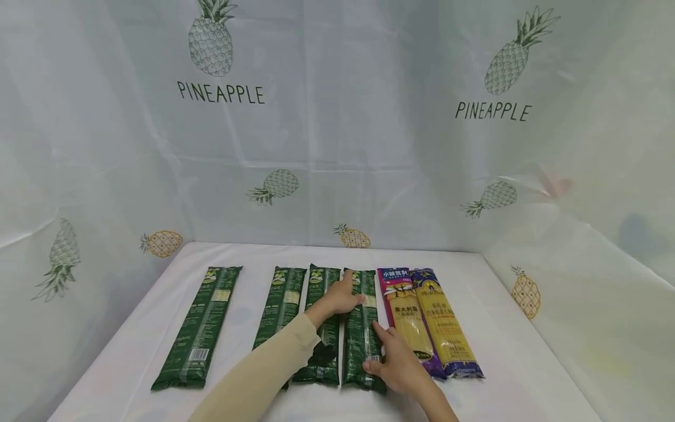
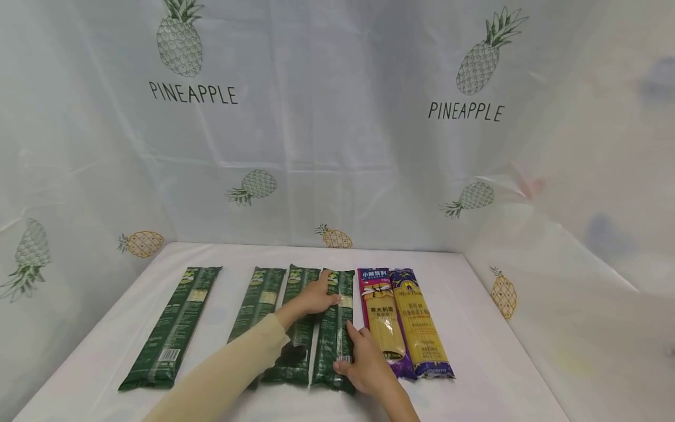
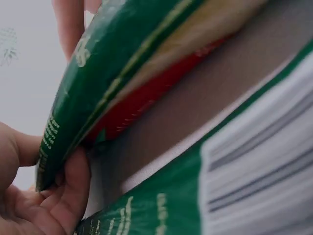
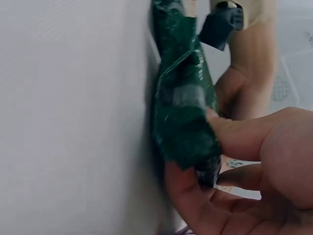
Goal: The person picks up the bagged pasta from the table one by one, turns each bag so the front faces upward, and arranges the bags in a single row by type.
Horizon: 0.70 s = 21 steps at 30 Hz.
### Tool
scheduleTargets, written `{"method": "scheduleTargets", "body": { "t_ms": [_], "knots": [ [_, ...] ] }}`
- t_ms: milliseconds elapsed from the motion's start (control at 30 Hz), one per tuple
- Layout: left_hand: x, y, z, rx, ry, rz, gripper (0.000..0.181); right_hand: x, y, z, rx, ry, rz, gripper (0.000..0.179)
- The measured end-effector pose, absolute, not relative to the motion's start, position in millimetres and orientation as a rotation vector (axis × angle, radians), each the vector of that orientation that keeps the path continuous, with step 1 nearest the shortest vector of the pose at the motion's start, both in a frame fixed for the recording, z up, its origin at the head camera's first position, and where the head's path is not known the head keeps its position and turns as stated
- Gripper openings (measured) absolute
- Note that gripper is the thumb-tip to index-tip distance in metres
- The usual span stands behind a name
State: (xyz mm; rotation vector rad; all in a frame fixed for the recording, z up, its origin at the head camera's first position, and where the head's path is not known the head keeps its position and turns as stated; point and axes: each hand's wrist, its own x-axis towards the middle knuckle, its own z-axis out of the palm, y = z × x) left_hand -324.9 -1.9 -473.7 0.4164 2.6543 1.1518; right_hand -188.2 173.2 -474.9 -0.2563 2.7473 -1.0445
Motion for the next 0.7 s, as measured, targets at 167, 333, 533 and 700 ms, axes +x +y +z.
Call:
{"method": "scheduleTargets", "body": {
  "t_ms": [167,333,533,700],
  "knots": [
    [-320.8,-8.4,-468.0,0.406,2.588,1.325,0.084,-185.2,175.5,-468.8,-0.328,2.760,-1.099,0.096],
    [-317.5,-22.1,-451.6,0.380,2.525,1.474,0.083,-183.6,171.4,-462.5,-0.404,2.771,-1.208,0.094],
    [-318.8,-39.4,-437.0,0.330,2.485,1.601,0.081,-185.3,158.5,-464.5,-0.458,2.845,-1.314,0.081],
    [-315.6,-51.2,-429.3,0.307,2.421,1.701,0.079,-184.2,146.4,-465.0,-0.281,2.691,-1.538,0.069]
  ]
}}
